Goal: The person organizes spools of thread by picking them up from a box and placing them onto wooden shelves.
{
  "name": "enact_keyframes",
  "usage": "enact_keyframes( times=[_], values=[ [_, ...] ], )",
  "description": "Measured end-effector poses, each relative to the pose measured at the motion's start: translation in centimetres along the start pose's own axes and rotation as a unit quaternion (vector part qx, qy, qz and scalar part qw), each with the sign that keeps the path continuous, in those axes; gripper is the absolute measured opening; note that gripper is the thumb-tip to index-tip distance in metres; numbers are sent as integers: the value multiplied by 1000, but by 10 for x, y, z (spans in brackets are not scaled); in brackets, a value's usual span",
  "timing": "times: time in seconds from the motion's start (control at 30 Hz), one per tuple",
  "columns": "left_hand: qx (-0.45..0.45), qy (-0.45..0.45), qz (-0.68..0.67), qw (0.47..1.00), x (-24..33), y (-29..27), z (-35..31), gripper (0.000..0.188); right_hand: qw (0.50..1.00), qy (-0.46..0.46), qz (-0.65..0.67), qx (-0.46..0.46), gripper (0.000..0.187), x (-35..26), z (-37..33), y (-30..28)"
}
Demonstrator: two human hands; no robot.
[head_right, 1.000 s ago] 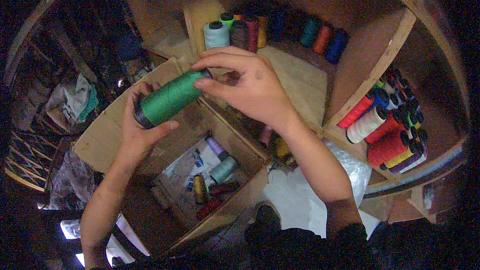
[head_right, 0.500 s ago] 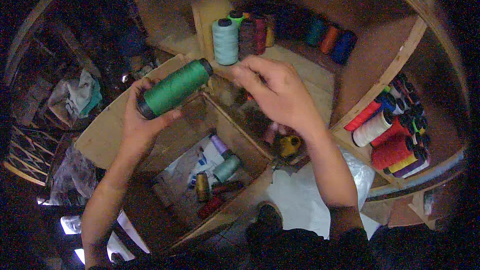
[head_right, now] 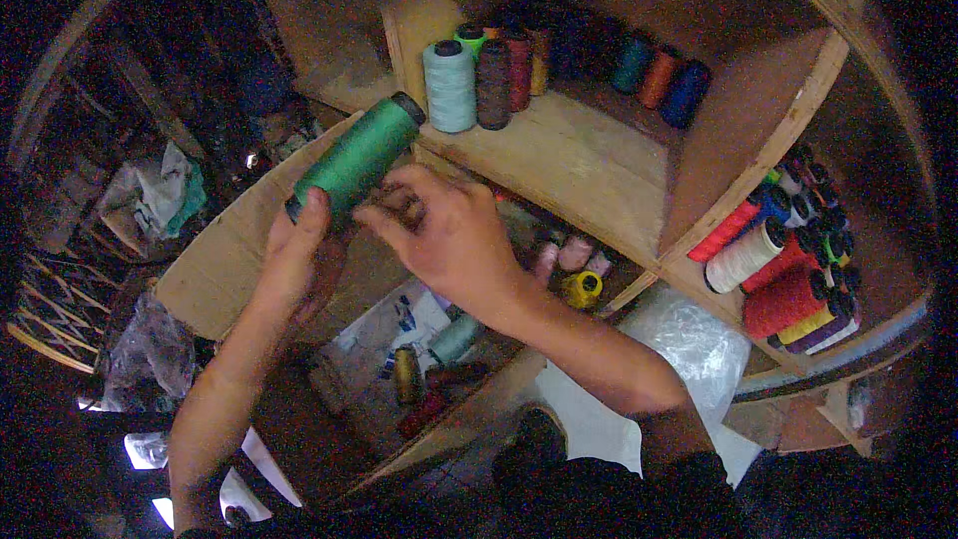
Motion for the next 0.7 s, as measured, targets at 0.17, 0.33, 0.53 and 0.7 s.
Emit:
enact_keyframes(
  times=[0.17, 0.33, 0.53, 0.7],
  values=[
    [9, 6, 18, 1000, -3, -9, -1, 52, 995, -88, -38, 19, 17, -12, 0, -1],
    [1, 9, 62, 998, 0, -7, -4, 55, 993, -112, -14, -29, 14, -13, -6, -5],
    [38, -9, 28, 999, 0, -1, -5, 54, 976, -196, -64, 72, 17, -28, -13, -21],
    [38, -4, 152, 988, 8, 7, -8, 54, 974, -203, -43, 90, 10, -40, -1, -34]
  ],
)
Point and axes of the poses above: each hand's wrist, its own z-axis towards the middle knuckle, its own y-axis out of the palm, x = y × z, the point moved 7 cm from there along z, towards the middle knuckle, and after that the axes turned 9 degrees about -x, right-handed, at the moved point
